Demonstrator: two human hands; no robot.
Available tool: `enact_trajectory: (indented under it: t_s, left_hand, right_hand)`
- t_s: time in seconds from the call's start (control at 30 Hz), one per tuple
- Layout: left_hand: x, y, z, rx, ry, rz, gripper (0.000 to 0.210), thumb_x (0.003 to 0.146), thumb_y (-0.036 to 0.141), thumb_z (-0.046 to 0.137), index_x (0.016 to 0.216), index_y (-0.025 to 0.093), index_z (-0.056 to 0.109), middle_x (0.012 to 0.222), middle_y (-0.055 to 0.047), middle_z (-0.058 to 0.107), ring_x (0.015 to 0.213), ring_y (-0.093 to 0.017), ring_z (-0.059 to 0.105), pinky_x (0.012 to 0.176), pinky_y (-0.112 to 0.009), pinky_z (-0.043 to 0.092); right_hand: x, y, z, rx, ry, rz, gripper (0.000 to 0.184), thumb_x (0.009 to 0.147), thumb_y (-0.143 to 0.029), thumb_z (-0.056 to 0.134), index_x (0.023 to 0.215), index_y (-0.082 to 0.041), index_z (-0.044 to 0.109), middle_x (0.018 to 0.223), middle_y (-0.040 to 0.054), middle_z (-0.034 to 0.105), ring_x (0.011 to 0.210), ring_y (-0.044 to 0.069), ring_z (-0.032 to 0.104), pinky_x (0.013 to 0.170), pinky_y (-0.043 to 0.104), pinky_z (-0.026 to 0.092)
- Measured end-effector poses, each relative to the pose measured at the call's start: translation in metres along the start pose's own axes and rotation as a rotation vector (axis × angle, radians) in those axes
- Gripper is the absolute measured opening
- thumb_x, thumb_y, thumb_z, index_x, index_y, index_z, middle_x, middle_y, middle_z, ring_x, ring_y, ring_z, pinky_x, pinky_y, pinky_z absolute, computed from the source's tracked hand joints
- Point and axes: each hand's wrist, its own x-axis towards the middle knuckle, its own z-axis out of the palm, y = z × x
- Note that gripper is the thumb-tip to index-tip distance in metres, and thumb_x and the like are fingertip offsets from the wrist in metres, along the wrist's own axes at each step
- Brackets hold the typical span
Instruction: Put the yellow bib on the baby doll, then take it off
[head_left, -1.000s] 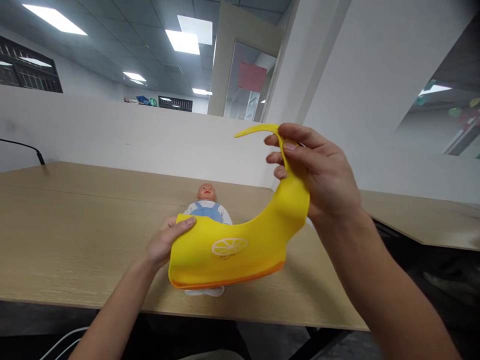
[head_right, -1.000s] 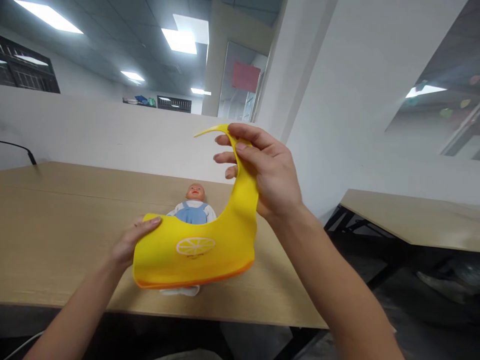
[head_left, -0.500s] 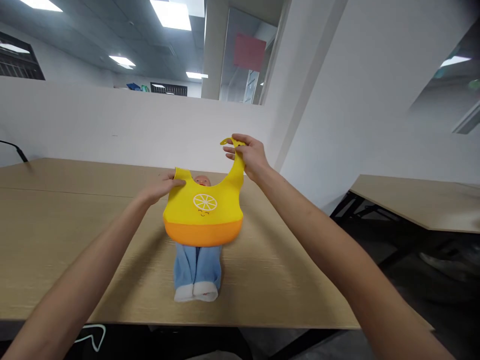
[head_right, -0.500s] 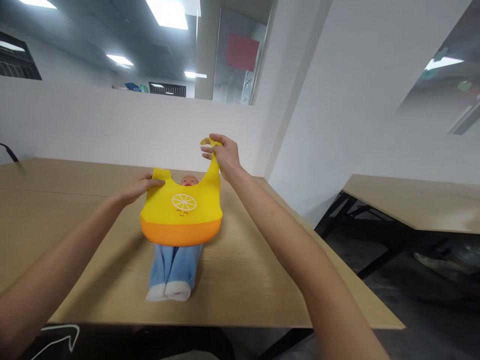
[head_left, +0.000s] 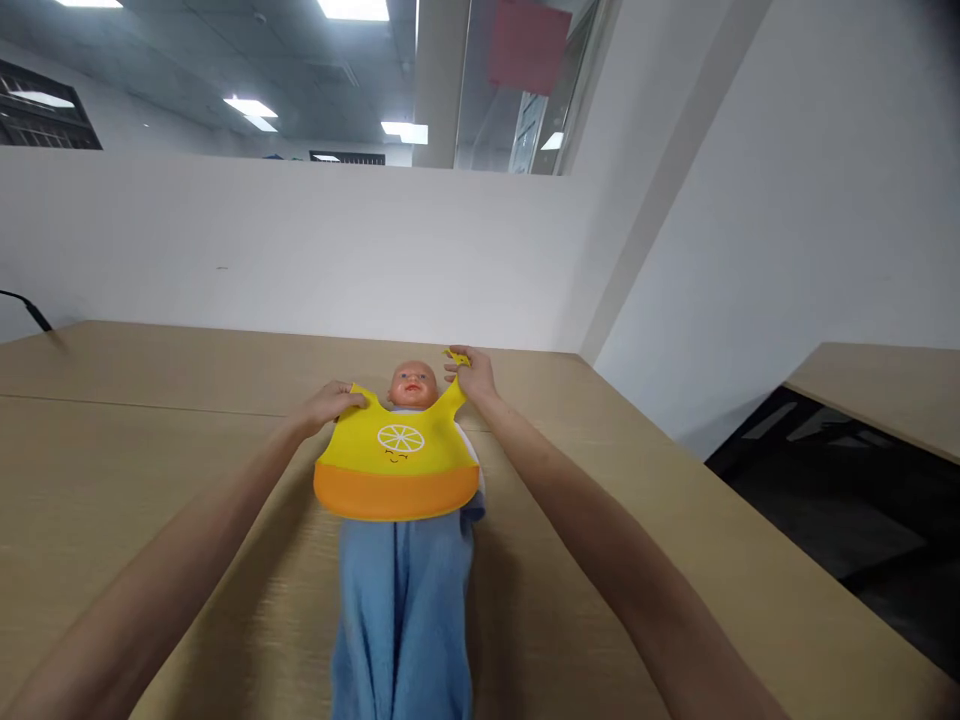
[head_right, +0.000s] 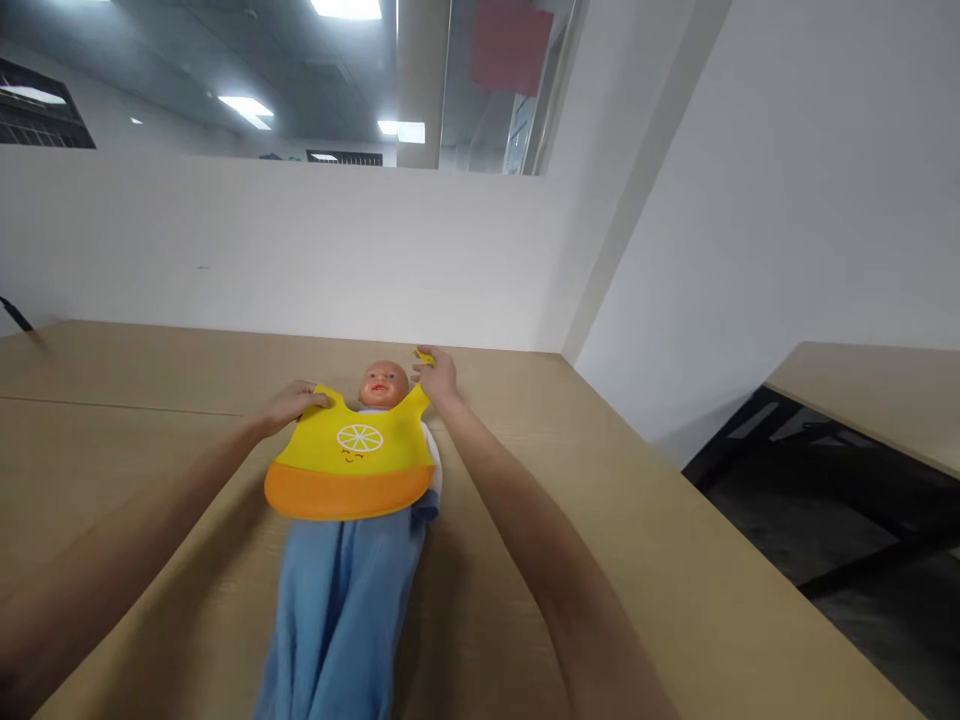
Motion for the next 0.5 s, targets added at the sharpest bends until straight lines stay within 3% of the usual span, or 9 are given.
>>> enact_trajectory:
  t_s: [0.1,0.2,0.33,0.5]
  left_hand:
    - [0.018,-0.011,0.006,-0.106,-0.020,-0.055,0.017,0.061,0.029,0.060,0.065,0.013,0.064,0.052,0.001,0.057,0.047,-0.012,0.048,0.045,-0.023,0.030]
    - [0.034,-0.021,0.017,-0.261,-0.003,-0.099,0.012,0.058,0.024,0.062,0.061,0.013,0.062,0.053,0.000,0.058,0.047,-0.012,0.050,0.045,-0.023,0.032]
    - [0.045,-0.033,0.030,-0.382,0.035,-0.128,0.008,0.056,0.019,0.061,0.054,0.016,0.054,0.046,0.003,0.050,0.041,-0.010,0.044,0.040,-0.022,0.027]
    - [0.047,-0.040,0.035,-0.517,-0.021,-0.162,0.007,0.059,0.021,0.059,0.062,0.016,0.055,0.051,0.002,0.055,0.044,-0.012,0.050,0.043,-0.023,0.034]
  right_hand:
    - [0.014,0.023,0.001,-0.090,0.009,-0.005,0.044,0.064,-0.002,0.039,0.101,-0.016,0.058,0.114,0.0065,0.060,0.072,0.010,0.064,0.058,0.024,0.056]
    - [0.026,0.043,-0.001,-0.195,-0.003,-0.039,0.044,0.062,-0.001,0.041,0.099,-0.015,0.060,0.110,0.0076,0.063,0.080,0.013,0.064,0.073,0.029,0.056]
    - [0.038,0.066,-0.002,-0.333,-0.038,-0.076,0.048,0.057,0.002,0.045,0.099,-0.016,0.062,0.106,0.0071,0.065,0.096,0.018,0.061,0.093,0.037,0.047]
    - [0.043,0.088,0.010,-0.427,-0.072,-0.046,0.057,0.059,0.000,0.049,0.113,-0.019,0.056,0.102,0.0082,0.066,0.097,0.021,0.061,0.091,0.036,0.045]
